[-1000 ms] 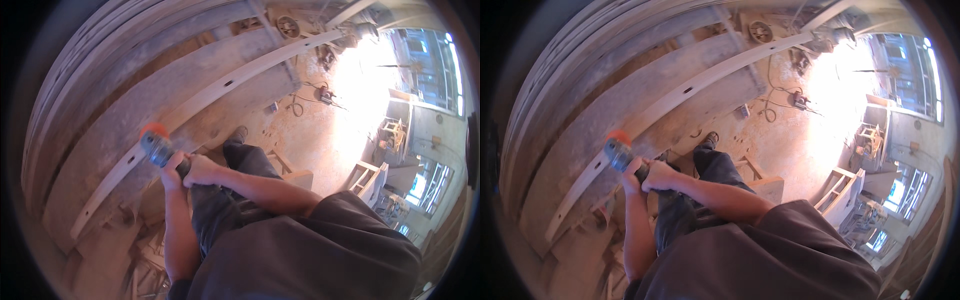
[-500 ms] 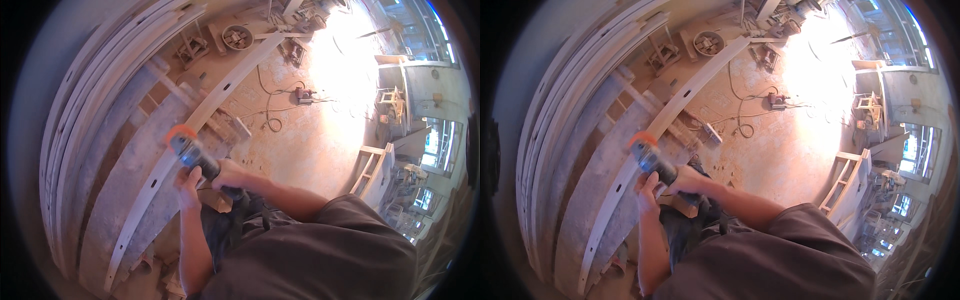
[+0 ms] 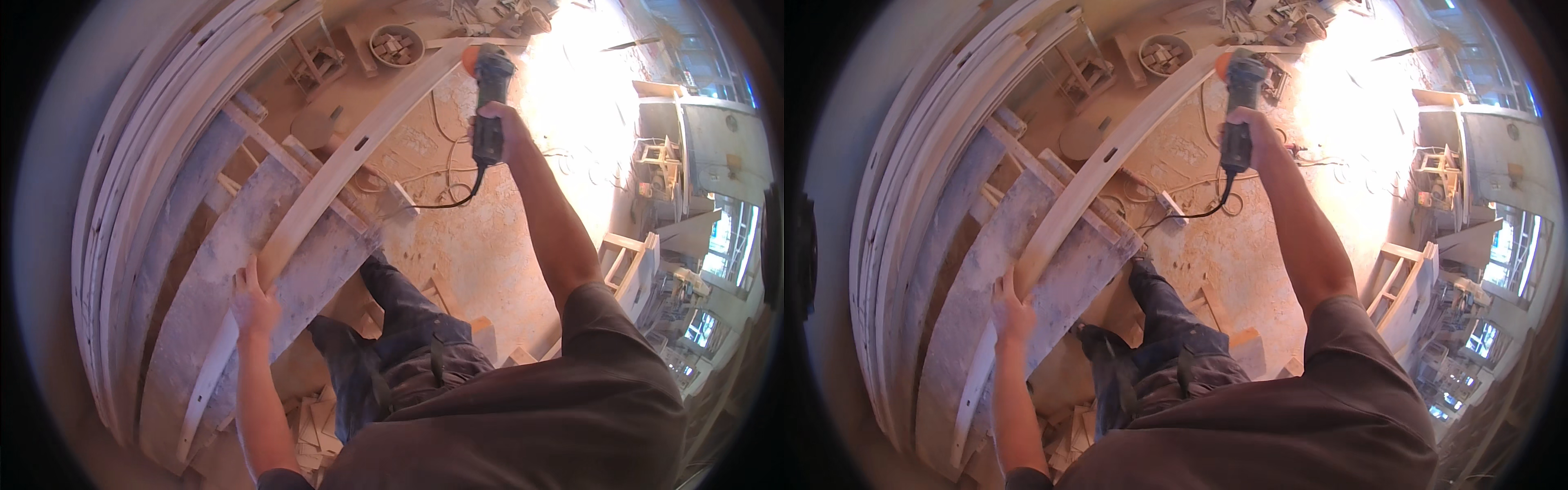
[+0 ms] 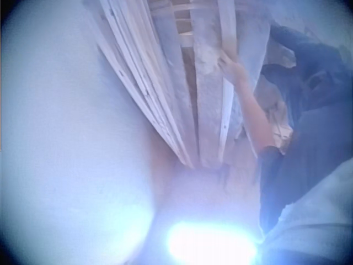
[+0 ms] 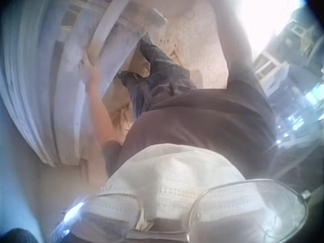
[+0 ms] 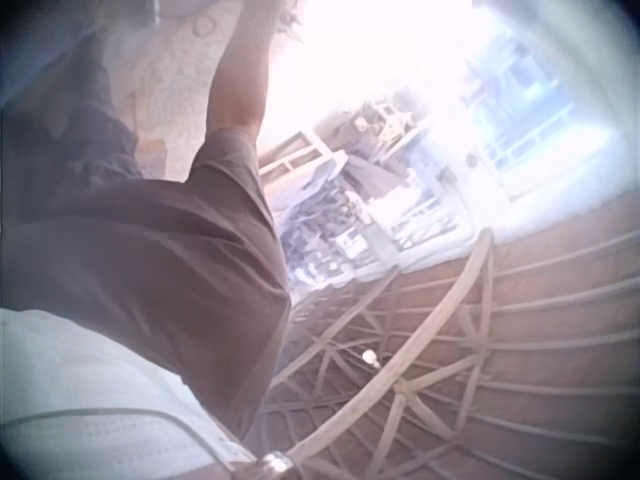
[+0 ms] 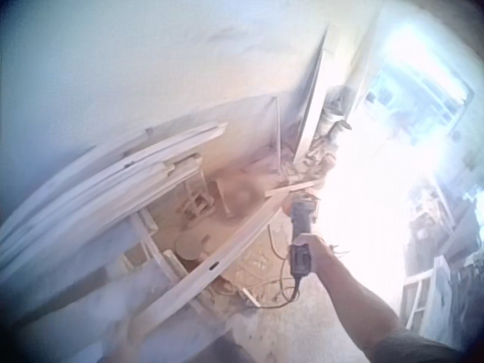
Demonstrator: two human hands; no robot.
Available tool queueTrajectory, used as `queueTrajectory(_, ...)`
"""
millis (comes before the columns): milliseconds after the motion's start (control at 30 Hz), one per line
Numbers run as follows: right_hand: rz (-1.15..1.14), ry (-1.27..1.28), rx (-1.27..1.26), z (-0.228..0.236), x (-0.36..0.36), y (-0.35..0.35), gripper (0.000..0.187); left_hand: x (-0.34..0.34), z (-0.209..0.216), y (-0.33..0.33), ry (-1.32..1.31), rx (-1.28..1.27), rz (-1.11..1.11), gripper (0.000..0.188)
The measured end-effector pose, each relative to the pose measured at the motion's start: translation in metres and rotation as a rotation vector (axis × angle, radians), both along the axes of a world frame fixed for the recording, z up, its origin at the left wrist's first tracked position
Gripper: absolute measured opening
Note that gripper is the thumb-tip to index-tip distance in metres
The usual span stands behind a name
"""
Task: The person uses an angle grinder to sand a long wooden beam and then uses a pencil to mark a small wooden strip.
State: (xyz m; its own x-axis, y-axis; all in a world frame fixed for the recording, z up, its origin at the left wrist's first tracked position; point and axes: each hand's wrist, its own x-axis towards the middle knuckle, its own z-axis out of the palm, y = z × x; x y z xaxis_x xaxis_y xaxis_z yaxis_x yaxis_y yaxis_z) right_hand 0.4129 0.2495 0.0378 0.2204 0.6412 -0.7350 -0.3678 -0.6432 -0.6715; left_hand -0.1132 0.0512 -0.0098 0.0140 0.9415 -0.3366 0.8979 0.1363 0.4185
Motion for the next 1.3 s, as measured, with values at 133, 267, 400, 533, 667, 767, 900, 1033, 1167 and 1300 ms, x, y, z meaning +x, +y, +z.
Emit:
queueTrajectory(133,0.003,-0.039,0.018,0.013,-0.025,-0.067,0.033,-0.090,-0.031,-0.033,-0.215,-0.055,-0.009,0.072)
queueTrajectory(267,0.078,0.098,-0.025,0.015,-0.064,-0.159,0.030,-0.196,-0.021,-0.070,-0.248,-0.404,0.085,0.070)
queueTrajectory(400,0.247,0.055,-0.122,0.027,-0.132,-0.243,0.033,-0.255,0.013,-0.110,0.056,-0.359,-0.058,0.047)
queueTrajectory(533,0.333,0.197,-0.124,0.016,-0.198,-0.306,0.046,-0.272,0.015,-0.165,0.198,-0.072,-0.090,0.036)
queueTrajectory(667,0.615,0.075,-0.022,0.022,-0.300,-0.335,0.038,-0.293,0.009,-0.200,0.215,0.043,0.029,0.046)
queueTrajectory(767,0.809,-0.020,-0.030,0.038,-0.388,-0.341,0.039,-0.321,0.008,-0.222,0.244,-0.153,0.178,0.056)
queueTrajectory(900,1.120,-0.002,-0.036,0.019,-0.482,-0.346,0.041,-0.342,0.026,-0.274,0.400,0.053,0.479,0.045)
queueTrajectory(1033,1.288,0.037,-0.011,0.002,-0.546,-0.347,0.047,-0.273,-0.016,-0.329,-0.035,0.282,0.950,0.043)
queueTrajectory(1167,1.320,0.038,0.131,-0.012,-0.538,-0.336,0.047,-0.114,0.054,-0.236,-1.436,-0.009,1.393,0.036)
queueTrajectory(1300,1.354,-0.006,0.036,-0.001,-0.483,-0.295,0.054,-0.069,0.038,-0.167,-1.642,-0.120,1.397,0.029)
